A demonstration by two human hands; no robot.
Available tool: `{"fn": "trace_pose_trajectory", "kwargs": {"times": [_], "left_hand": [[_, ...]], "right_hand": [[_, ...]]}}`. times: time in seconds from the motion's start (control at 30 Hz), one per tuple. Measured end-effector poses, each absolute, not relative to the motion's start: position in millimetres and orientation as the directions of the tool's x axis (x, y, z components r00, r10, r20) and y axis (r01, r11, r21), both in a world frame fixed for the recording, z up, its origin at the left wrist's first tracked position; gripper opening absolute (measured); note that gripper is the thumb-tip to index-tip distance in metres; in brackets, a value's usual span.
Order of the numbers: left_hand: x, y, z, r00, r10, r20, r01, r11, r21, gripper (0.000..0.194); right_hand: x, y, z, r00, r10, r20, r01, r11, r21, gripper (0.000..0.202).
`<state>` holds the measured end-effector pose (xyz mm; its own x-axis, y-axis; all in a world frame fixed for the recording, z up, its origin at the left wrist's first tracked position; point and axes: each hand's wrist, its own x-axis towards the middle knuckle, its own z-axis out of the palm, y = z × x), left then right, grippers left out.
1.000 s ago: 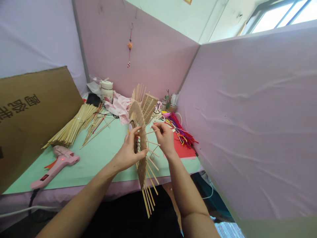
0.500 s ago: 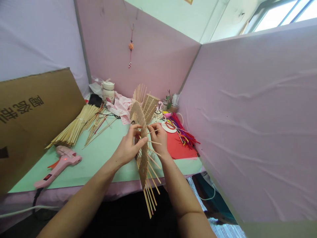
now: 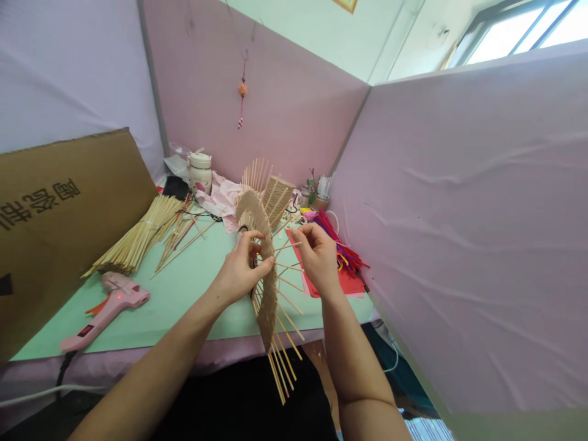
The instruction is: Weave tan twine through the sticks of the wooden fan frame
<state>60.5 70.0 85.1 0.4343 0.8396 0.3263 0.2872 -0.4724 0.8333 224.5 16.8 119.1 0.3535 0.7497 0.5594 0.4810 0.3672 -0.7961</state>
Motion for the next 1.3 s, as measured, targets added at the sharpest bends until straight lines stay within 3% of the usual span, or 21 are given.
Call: {"fn": "trace_pose_trajectory", "kwargs": {"times": [0.1, 0.2, 0.27, 0.33, 0.47, 0.57, 0.67, 0.8, 1.07, 1.17, 1.3], "left_hand": [[60.9, 70.8, 83.1, 0.425, 0.837, 0.346, 0.295, -0.489, 0.821, 0.043], [60.6, 71.1, 79.8, 0.428, 0.834, 0.348, 0.302, -0.495, 0.815, 0.042], [61.1, 71.4, 75.7, 0.440, 0.828, 0.348, 0.296, -0.500, 0.814, 0.042], [62.5, 71.8, 70.2, 0.445, 0.822, 0.356, 0.269, -0.501, 0.822, 0.042], [66.1, 71.4, 61.3, 0.417, 0.823, 0.386, 0.200, -0.498, 0.844, 0.042], [66.1, 69.8, 59.6, 0.399, 0.828, 0.393, 0.197, -0.496, 0.846, 0.042], [64.0, 68.4, 60.1, 0.385, 0.833, 0.398, 0.194, -0.494, 0.847, 0.042], [62.3, 67.8, 59.7, 0.381, 0.827, 0.413, 0.189, -0.507, 0.841, 0.041], [63.1, 64.7, 61.0, 0.375, 0.827, 0.418, 0.178, -0.507, 0.843, 0.040], [63.0, 63.7, 61.0, 0.360, 0.834, 0.418, 0.176, -0.501, 0.847, 0.040], [62.3, 64.0, 58.9, 0.339, 0.840, 0.424, 0.166, -0.497, 0.852, 0.040]], "right_hand": [[231.2, 1.1, 142.7, 0.181, 0.916, 0.358, 0.333, 0.285, -0.899, 0.028], [239.8, -10.5, 166.5, 0.035, 0.950, 0.311, 0.427, 0.268, -0.864, 0.021], [243.3, -15.3, 178.0, 0.002, 0.901, 0.435, 0.568, 0.357, -0.741, 0.015], [243.3, -18.2, 184.3, -0.049, 0.808, 0.587, 0.714, 0.439, -0.546, 0.009], [235.2, -21.3, 185.3, -0.193, 0.612, 0.767, 0.886, 0.444, -0.132, 0.005], [230.3, -19.2, 182.5, -0.190, 0.495, 0.848, 0.926, 0.377, -0.012, 0.004], [231.7, -12.8, 177.8, -0.099, 0.453, 0.886, 0.941, 0.332, -0.065, 0.003], [238.0, -4.3, 168.9, 0.011, 0.434, 0.901, 0.896, 0.396, -0.201, 0.006], [237.6, -1.0, 162.1, 0.084, 0.403, 0.911, 0.914, 0.333, -0.232, 0.007], [236.8, 2.2, 150.6, 0.200, 0.449, 0.871, 0.882, 0.304, -0.359, 0.008], [241.7, 22.9, 121.0, 0.298, 0.624, 0.723, 0.748, 0.318, -0.582, 0.013]]}}
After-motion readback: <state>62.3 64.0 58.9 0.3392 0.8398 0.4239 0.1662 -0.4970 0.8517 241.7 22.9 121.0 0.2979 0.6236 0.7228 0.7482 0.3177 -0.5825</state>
